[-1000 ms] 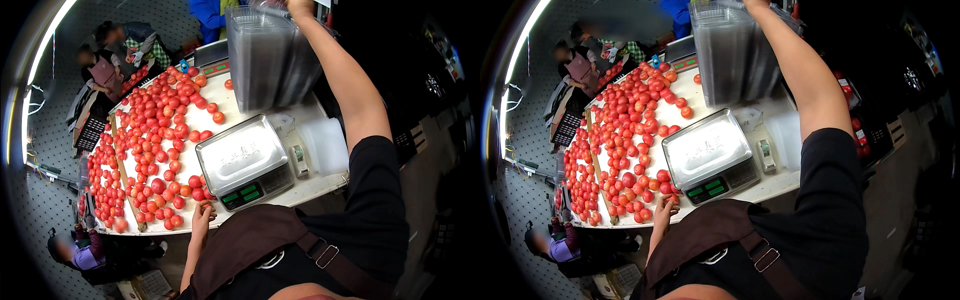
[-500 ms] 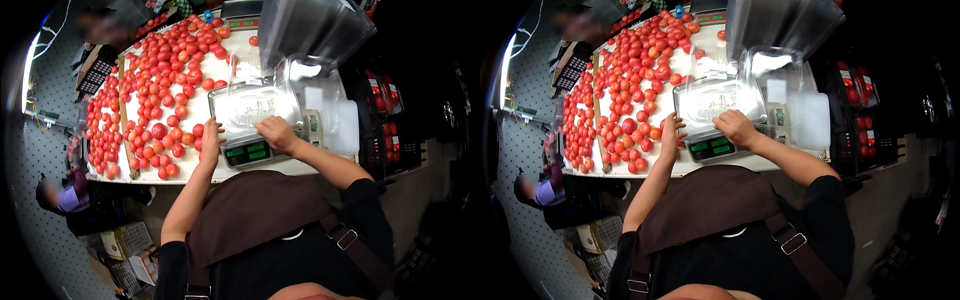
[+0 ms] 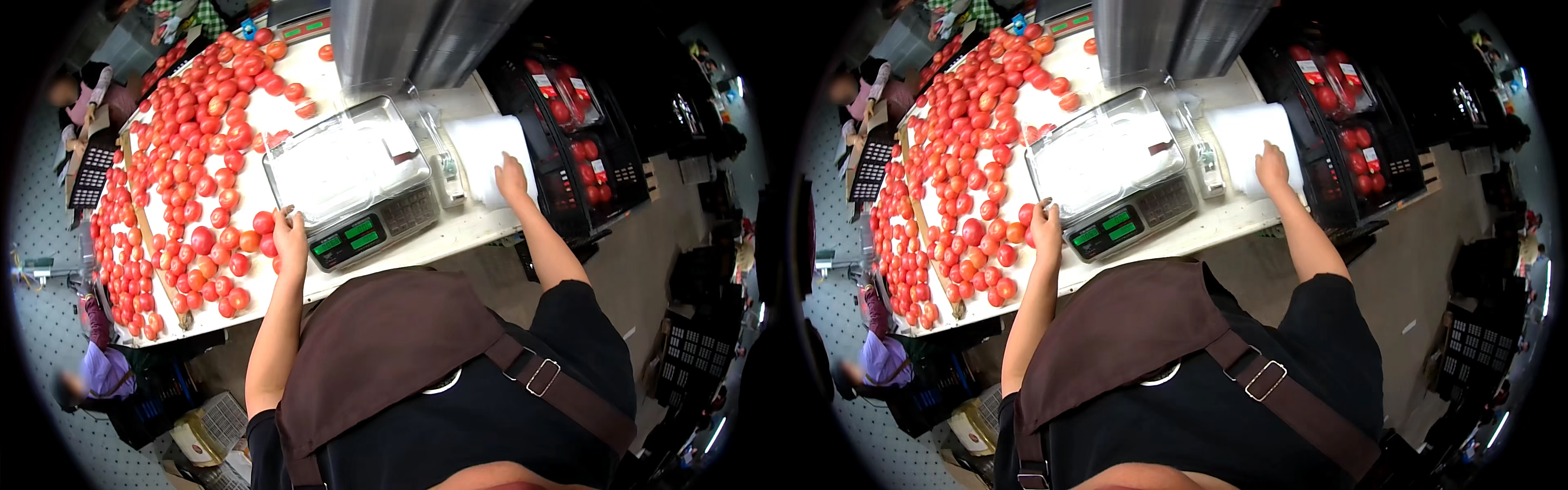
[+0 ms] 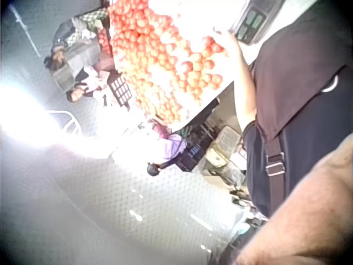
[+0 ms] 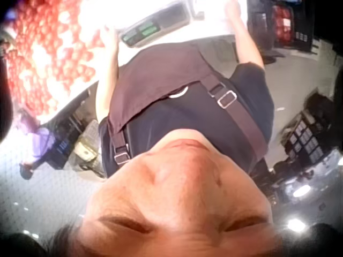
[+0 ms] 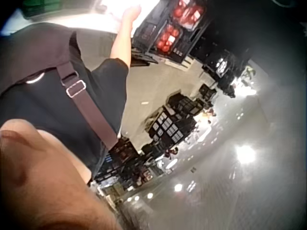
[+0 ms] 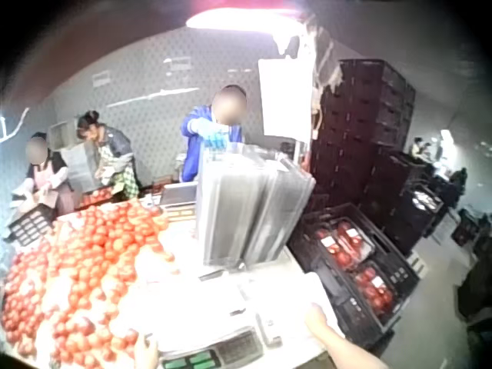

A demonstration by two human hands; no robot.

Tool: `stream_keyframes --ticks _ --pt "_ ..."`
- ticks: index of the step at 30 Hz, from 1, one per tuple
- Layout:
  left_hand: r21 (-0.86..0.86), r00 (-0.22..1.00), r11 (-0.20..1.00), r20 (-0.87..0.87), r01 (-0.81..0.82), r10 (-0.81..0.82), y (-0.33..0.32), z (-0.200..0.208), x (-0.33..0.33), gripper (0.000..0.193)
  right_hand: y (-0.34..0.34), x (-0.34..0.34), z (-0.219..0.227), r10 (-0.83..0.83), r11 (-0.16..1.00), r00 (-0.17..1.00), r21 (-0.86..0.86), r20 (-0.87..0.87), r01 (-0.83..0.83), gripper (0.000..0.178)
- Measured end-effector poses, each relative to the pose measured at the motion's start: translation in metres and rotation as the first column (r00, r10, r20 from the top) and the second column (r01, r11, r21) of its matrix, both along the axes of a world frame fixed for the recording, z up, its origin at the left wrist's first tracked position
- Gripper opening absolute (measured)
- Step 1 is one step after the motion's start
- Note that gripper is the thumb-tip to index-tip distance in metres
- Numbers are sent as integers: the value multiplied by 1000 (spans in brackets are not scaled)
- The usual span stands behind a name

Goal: The person selects tomatoes from a large pile on a table and places them into a clear plastic container on a digital scale. After weighing, the person seals the container with a lid and places it into a black crate. The person repeats this process multiple times, filling several containers and stacking them in the crate.

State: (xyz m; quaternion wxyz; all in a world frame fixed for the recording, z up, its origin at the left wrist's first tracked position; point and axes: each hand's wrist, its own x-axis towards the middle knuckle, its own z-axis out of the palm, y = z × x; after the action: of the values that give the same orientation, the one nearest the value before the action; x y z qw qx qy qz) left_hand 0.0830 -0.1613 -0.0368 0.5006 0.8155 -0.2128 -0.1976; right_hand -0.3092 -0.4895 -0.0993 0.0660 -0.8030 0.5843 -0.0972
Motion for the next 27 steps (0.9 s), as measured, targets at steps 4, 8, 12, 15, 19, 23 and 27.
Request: stream_keyframes --ticks 4,8,12,15,19,23,27 --pt "-68 998 997 -59 -32 28 9 13 -9 28 7 -8 -28 177 979 982 -96 -57 -182 18" --pt "-79 989 995 -140 -65 53 26 25 -11 30 -12 -12 -28 217 976 971 -39 105 -214 8" --pt "-87 993 994 -108 -65 55 46 20 -10 27 -36 -25 -23 65 981 805 109 590 -159 16" --pt "-70 987 992 -131 -106 96 62 18 -9 28 -31 5 37 -415 834 416 521 809 -182 21" --pt "-106 989 986 -90 -128 118 71 16 -6 29 2 103 122 -173 826 238 273 956 -493 20" --pt "-66 810 997 587 34 11 52 60 -22 32 67 233 152 474 756 374 -150 797 -637 16" --pt "43 599 951 768 306 -228 21 92 -39 41 114 327 109 797 591 486 -300 359 -749 14"
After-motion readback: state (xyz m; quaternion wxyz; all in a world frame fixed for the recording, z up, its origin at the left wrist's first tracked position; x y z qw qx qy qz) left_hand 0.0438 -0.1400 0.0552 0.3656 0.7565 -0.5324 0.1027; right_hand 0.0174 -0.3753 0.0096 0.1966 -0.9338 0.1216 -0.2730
